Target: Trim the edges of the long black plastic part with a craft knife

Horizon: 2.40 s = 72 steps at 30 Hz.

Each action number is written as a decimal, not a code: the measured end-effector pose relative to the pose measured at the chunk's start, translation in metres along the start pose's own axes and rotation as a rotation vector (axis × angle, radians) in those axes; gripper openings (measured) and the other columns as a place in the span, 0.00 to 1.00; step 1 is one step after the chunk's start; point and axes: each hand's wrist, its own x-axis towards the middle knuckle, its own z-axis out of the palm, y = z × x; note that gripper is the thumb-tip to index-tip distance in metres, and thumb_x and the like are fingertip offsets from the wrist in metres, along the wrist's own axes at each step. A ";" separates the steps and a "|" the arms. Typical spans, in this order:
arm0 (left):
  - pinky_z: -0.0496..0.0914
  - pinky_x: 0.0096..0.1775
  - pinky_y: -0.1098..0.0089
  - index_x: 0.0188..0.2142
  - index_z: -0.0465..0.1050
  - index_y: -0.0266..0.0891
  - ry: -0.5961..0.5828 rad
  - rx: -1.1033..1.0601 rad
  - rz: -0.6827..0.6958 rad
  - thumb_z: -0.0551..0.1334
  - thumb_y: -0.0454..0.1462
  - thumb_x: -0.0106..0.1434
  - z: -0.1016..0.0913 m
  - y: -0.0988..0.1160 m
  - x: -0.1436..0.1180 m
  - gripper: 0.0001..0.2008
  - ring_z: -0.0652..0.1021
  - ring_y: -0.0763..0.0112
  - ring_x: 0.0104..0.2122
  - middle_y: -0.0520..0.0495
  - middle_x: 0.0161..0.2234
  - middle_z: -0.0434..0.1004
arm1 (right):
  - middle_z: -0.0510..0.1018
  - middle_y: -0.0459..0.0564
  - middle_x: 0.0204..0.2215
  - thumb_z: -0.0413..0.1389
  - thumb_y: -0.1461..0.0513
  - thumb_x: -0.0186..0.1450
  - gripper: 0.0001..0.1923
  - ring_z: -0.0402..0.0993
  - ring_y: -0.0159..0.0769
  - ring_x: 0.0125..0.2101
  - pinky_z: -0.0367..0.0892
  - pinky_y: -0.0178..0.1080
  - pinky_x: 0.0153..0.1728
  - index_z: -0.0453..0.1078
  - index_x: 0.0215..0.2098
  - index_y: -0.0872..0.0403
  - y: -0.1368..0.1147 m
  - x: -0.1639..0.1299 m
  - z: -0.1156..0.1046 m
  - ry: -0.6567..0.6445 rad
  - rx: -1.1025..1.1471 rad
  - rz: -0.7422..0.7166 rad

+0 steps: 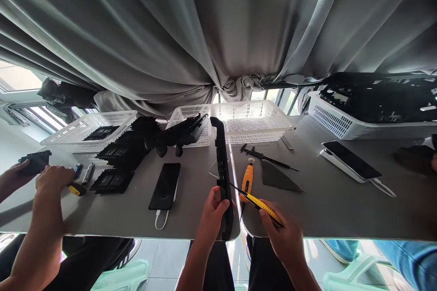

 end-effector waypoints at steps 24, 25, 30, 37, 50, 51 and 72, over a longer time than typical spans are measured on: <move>0.70 0.37 0.66 0.42 0.72 0.42 0.054 0.046 0.106 0.71 0.58 0.64 0.001 -0.006 -0.001 0.24 0.74 0.68 0.29 0.51 0.31 0.77 | 0.88 0.52 0.38 0.59 0.52 0.74 0.14 0.86 0.44 0.36 0.81 0.40 0.34 0.84 0.47 0.49 0.006 -0.002 0.001 -0.053 -0.008 -0.055; 0.70 0.37 0.66 0.42 0.72 0.43 0.057 0.051 0.106 0.72 0.58 0.63 0.001 -0.006 -0.001 0.24 0.74 0.67 0.29 0.51 0.31 0.77 | 0.88 0.52 0.38 0.59 0.51 0.74 0.15 0.86 0.44 0.36 0.81 0.40 0.34 0.84 0.47 0.49 0.006 -0.002 0.000 -0.052 -0.005 -0.044; 0.70 0.36 0.66 0.44 0.73 0.42 0.042 0.047 0.124 0.72 0.58 0.63 0.001 -0.006 -0.001 0.24 0.73 0.67 0.29 0.51 0.31 0.77 | 0.89 0.52 0.40 0.59 0.51 0.74 0.15 0.87 0.45 0.38 0.82 0.40 0.35 0.84 0.46 0.49 0.005 -0.002 -0.001 -0.021 0.014 -0.029; 0.69 0.37 0.66 0.44 0.73 0.41 0.025 0.058 0.093 0.72 0.55 0.64 0.002 -0.001 -0.002 0.22 0.73 0.68 0.28 0.51 0.30 0.77 | 0.88 0.52 0.40 0.59 0.52 0.74 0.14 0.87 0.44 0.38 0.81 0.40 0.35 0.84 0.47 0.49 0.002 0.001 0.000 -0.033 0.023 -0.016; 0.70 0.34 0.68 0.44 0.74 0.41 0.037 0.085 0.078 0.71 0.60 0.63 0.003 -0.001 -0.004 0.27 0.74 0.70 0.27 0.50 0.30 0.79 | 0.89 0.52 0.42 0.60 0.53 0.74 0.13 0.88 0.44 0.39 0.82 0.38 0.36 0.84 0.48 0.48 0.002 0.002 -0.007 -0.070 0.059 -0.085; 0.70 0.35 0.68 0.44 0.73 0.41 0.026 0.095 0.079 0.71 0.61 0.63 0.003 -0.001 -0.004 0.27 0.73 0.70 0.27 0.51 0.30 0.79 | 0.89 0.52 0.42 0.60 0.54 0.74 0.12 0.88 0.43 0.39 0.82 0.38 0.36 0.84 0.49 0.48 0.001 0.003 -0.008 -0.090 0.071 -0.101; 0.69 0.33 0.69 0.52 0.72 0.39 -0.051 0.187 0.105 0.66 0.55 0.70 0.005 -0.009 -0.003 0.24 0.73 0.70 0.27 0.51 0.30 0.78 | 0.88 0.54 0.42 0.58 0.49 0.75 0.17 0.87 0.44 0.39 0.82 0.40 0.37 0.83 0.50 0.49 -0.001 0.005 -0.007 -0.159 0.071 -0.012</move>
